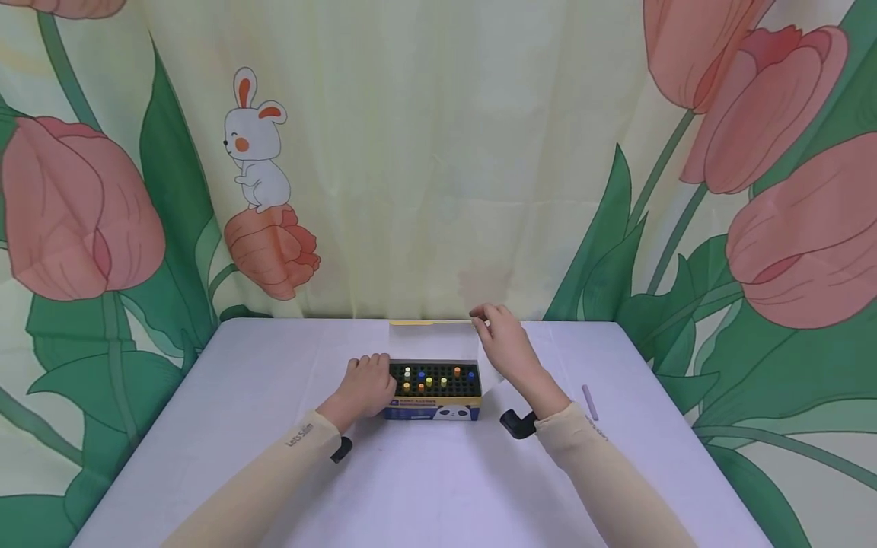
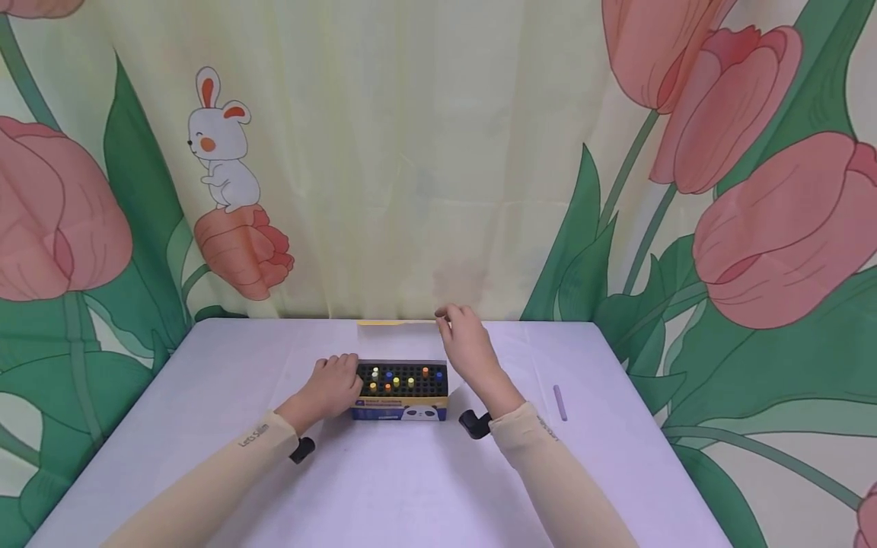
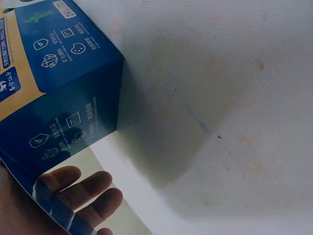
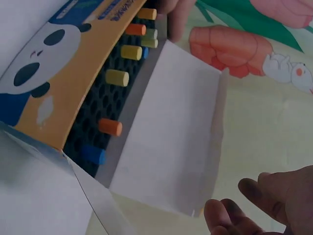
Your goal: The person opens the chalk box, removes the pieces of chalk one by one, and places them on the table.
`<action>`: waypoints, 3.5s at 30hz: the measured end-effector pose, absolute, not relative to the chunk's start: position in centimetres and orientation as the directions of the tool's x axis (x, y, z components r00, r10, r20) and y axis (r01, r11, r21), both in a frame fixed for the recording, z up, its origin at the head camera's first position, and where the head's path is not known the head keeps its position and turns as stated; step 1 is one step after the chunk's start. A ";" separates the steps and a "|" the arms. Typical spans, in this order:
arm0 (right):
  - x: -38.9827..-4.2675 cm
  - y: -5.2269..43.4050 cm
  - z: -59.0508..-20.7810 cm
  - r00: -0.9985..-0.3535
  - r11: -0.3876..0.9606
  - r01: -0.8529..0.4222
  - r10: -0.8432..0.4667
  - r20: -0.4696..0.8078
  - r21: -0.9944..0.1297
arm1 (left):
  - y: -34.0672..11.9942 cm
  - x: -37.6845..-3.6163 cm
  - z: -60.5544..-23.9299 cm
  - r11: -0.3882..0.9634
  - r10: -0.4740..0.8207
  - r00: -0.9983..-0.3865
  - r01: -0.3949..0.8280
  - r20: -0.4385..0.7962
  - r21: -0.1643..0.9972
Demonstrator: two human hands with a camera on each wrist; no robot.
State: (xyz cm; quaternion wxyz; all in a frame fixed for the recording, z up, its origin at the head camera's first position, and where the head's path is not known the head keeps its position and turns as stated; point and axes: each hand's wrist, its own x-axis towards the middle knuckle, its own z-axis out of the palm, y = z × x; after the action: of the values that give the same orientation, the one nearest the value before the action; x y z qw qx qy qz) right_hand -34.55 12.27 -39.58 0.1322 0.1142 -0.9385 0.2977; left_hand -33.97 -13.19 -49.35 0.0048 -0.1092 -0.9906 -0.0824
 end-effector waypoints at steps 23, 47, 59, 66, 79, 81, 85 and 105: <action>-34.9 12.1 -46.1 -0.954 0.898 -0.290 -0.246 0.168 -0.330 | -13.4 -34.0 -49.8 0.958 0.213 -0.977 0.215 0.030 0.190; -35.1 13.7 -47.0 -0.915 0.908 -0.375 -0.329 0.233 -0.187 | -13.3 -34.2 -50.1 0.958 0.202 -0.979 0.204 0.032 0.203; -35.0 13.7 -46.9 -0.907 0.901 -0.394 -0.349 0.237 -0.181 | -13.3 -34.0 -50.0 0.959 0.216 -0.976 0.219 0.040 0.182; -35.1 13.6 -46.8 -0.904 0.902 -0.399 -0.356 0.237 -0.166 | -13.2 -34.0 -49.8 0.959 0.212 -0.977 0.214 0.030 0.184; -35.0 13.4 -46.3 -0.900 0.905 -0.401 -0.359 0.245 -0.145 | -13.3 -33.9 -49.6 0.960 0.220 -0.975 0.221 0.026 0.171; -35.0 13.4 -46.3 -0.897 0.904 -0.404 -0.364 0.250 -0.136 | -13.3 -33.9 -49.6 0.960 0.224 -0.974 0.225 0.026 0.164; -35.0 13.3 -46.4 -0.897 0.907 -0.404 -0.366 0.248 -0.121 | -13.3 -33.9 -49.7 0.959 0.230 -0.973 0.231 0.021 0.162; -35.4 13.4 -46.4 -0.877 0.904 -0.413 -0.362 0.317 -0.111 | -13.3 -33.6 -49.4 0.960 0.225 -0.974 0.226 0.025 0.166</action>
State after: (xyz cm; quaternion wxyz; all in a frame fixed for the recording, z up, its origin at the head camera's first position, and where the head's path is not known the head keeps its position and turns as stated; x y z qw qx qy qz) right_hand -35.37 13.44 -46.44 0.1460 0.2010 -0.9646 0.0881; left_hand -33.58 -13.29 -49.41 0.0029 -0.1140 -0.9899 -0.0843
